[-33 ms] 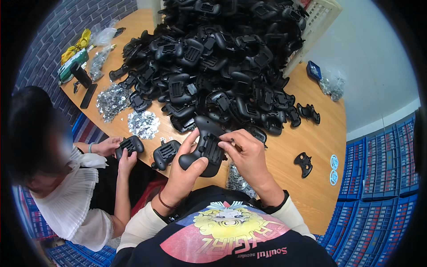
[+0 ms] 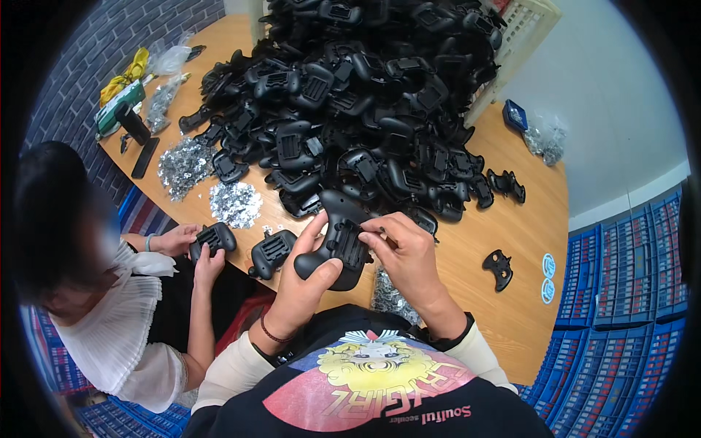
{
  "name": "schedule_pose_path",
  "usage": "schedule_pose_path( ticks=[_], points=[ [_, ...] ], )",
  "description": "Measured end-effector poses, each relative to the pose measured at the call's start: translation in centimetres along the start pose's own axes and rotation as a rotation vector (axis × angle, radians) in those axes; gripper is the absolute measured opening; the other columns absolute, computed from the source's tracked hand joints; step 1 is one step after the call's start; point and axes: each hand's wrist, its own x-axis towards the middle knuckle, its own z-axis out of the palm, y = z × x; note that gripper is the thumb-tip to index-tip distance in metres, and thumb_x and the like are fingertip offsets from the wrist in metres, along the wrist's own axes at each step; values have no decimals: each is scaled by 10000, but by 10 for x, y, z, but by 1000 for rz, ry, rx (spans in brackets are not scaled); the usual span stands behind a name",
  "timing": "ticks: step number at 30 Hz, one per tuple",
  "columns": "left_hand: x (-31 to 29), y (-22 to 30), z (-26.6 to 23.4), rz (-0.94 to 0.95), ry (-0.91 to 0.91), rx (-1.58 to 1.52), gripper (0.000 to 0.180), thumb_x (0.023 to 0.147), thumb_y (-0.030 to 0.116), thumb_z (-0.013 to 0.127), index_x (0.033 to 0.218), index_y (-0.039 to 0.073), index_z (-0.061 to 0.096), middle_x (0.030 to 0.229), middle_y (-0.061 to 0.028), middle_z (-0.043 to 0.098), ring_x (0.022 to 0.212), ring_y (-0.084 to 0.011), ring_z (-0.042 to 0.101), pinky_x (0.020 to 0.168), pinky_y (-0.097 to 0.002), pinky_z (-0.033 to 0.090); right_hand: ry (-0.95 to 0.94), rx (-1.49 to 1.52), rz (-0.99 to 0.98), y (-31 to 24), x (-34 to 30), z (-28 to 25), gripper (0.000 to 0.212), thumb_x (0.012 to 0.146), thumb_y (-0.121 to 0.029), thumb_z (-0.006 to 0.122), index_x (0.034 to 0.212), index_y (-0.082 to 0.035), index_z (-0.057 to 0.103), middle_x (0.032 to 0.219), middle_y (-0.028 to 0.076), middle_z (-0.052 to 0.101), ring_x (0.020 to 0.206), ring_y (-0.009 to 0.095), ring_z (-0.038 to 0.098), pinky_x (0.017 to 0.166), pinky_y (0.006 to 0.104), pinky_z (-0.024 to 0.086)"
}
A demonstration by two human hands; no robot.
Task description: The person sits at a table and assembles black plastic components by hand. They pick up a plastic housing, insert small metal pins into slots, and place a cover piece on top. The person repeats this process with multiple units, handling the parts and pins directly without tools.
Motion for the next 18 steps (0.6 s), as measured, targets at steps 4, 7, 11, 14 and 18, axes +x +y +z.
schedule_pose_path(
  ticks=[4,7,11,14,18],
  points=[
    [1,1,2,3,-33,76,694,785,77,543,1403,-2,238,1276,-123,451,1123,-163,483,965,-288,371,82,-106,-138,7,-3,5,142,732,-74,695,855,-35,636,766,84,609,660,243,620,553,308,483],
    [2,-1,-2,1,-57,87,697,784,73,542,1404,-1,234,1272,-120,454,1117,-161,485,962,-285,372,96,-124,-151,13,0,7,134,721,-62,696,839,-42,635,757,86,606,665,258,615,558,317,486],
    [1,-1,-1,-3,-31,84,696,785,69,534,1405,1,227,1269,-122,456,1120,-165,487,964,-289,374,79,-78,-71,8,0,6,133,724,-58,693,839,-39,628,760,90,607,670,261,619,558,321,486],
    [3,-2,0,-1,-12,36,699,781,70,528,1406,1,221,1261,-126,462,1121,-171,491,965,-294,378,67,-88,-74,6,0,6,143,730,-58,692,855,-36,625,774,93,615,664,249,622,554,315,482],
    [6,-8,-7,20,6,4,688,786,46,495,1408,8,204,1227,-135,486,1090,-166,514,935,-290,403,37,14,67,0,0,0,167,735,-41,686,889,-35,623,765,69,617,588,161,576,521,263,448]
  ],
)
